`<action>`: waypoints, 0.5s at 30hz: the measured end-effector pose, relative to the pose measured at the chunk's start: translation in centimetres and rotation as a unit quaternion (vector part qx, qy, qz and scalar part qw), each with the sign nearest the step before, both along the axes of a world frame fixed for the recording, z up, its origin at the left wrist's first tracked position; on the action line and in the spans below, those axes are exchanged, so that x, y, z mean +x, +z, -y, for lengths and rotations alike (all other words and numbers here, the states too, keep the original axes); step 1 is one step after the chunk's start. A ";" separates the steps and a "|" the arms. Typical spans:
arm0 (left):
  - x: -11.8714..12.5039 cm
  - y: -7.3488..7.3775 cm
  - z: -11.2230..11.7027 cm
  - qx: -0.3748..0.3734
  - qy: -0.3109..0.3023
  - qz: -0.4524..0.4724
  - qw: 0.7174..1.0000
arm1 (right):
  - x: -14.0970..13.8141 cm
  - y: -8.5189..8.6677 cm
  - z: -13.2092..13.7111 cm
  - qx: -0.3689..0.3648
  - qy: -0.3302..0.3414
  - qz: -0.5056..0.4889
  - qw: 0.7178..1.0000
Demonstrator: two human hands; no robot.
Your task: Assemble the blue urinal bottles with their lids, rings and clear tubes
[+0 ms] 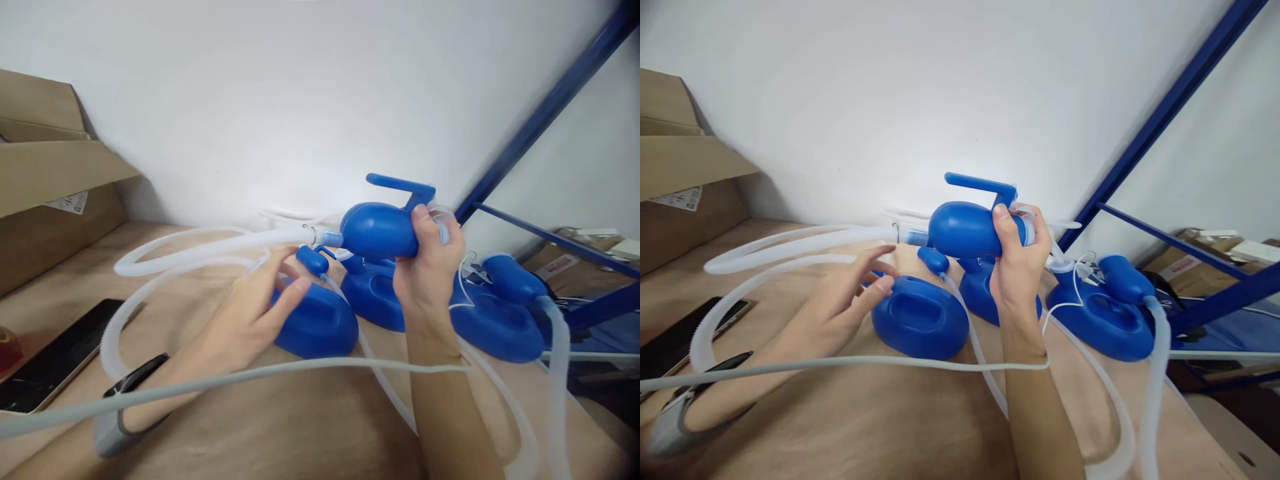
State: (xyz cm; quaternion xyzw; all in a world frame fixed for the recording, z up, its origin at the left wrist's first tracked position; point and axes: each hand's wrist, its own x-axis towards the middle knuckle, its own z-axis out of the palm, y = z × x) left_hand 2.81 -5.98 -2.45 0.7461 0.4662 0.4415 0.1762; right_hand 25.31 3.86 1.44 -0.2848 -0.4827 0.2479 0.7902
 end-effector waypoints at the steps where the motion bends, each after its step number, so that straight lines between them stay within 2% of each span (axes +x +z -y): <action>1: -0.2 0.0 -0.3 -0.021 -0.005 0.030 0.999 | -0.3 -0.1 0.1 -0.003 0.006 0.002 1.000; 4: -0.6 -0.2 -1.0 -0.045 -0.024 0.084 0.995 | -1.2 -0.4 0.6 -0.025 0.042 0.014 0.999; 8: -0.6 -0.2 -1.4 -0.028 -0.019 0.099 0.995 | -2.1 -0.7 1.1 -0.041 0.087 0.021 0.995; 12: -0.2 0.4 -1.1 -0.031 0.024 0.076 0.996 | -2.0 -1.0 0.7 -0.027 0.070 0.036 0.997; 15: 0.0 0.8 -0.7 -0.061 0.027 0.075 0.995 | -1.7 -1.3 0.4 -0.013 0.047 0.056 0.997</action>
